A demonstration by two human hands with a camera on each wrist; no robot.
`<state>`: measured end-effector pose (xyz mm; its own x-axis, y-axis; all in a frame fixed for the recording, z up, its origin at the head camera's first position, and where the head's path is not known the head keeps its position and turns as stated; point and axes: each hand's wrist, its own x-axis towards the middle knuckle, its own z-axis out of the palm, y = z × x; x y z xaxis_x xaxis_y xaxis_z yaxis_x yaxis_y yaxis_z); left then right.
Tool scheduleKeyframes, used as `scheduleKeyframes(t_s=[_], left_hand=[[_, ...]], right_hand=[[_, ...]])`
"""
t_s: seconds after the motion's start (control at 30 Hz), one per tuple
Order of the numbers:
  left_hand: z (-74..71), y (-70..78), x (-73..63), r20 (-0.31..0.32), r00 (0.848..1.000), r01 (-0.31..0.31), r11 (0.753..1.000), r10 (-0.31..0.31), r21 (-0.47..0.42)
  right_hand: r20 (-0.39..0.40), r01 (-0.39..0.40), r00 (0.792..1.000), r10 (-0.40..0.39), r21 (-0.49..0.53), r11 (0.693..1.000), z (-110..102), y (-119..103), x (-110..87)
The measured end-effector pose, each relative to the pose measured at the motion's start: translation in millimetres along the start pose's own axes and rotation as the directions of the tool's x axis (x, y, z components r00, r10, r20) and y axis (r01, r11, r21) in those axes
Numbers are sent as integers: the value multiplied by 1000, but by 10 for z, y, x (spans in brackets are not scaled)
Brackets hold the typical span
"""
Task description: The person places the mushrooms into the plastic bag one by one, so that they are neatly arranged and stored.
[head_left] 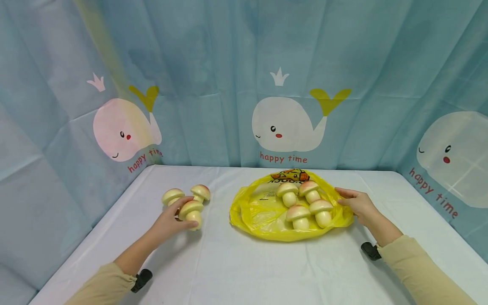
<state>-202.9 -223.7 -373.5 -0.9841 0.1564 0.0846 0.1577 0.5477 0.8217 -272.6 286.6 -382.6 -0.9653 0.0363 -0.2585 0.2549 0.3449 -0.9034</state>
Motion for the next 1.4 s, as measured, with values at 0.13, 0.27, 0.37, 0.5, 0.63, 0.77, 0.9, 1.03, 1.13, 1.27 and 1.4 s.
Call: scheduleKeyframes(t_s=[0.13,0.27,0.37,0.5,0.63,0.77,0.9,1.03,1.13,1.27,1.4], left_hand=[[50,32,29,7,1000,-9,1000,9,-9],[109,78,61,10,1000,-20,1000,20,-12],[157,113,86,16,1000,-11,1000,11,-11],[219,151,126,34,999,-12,1000,12,-17],[275,176,169,57,997,-44,999,45,-31],[342,214,194,61,997,-35,999,37,-41],[401,241,219,69,997,-33,998,36,-44],[441,266,234,74,997,-33,999,36,-36],[466,284,246,74,997,-27,999,29,-27],[504,314,271,60,998,-9,1000,11,-24],[552,346,310,59,998,0,1000,2,-29]], right_hand=[[1,2,1000,-2,3,1000,0,-1,1],[4,-1,1000,1,7,1000,-4,-1,5],[7,-3,1000,3,6,1000,-10,2,10],[9,-2,1000,2,7,1000,-13,3,9],[9,1,1000,-1,7,1000,-10,0,1],[5,0,1000,0,3,1000,-5,-8,-5],[1,-4,1000,4,5,1000,-2,-11,2],[1,-3,1000,3,3,1000,-2,-10,5],[2,-1,1000,1,3,1000,-2,-12,5],[1,-2,1000,2,6,1000,-4,-19,8],[-8,-7,1000,7,2,1000,-7,-27,13]])
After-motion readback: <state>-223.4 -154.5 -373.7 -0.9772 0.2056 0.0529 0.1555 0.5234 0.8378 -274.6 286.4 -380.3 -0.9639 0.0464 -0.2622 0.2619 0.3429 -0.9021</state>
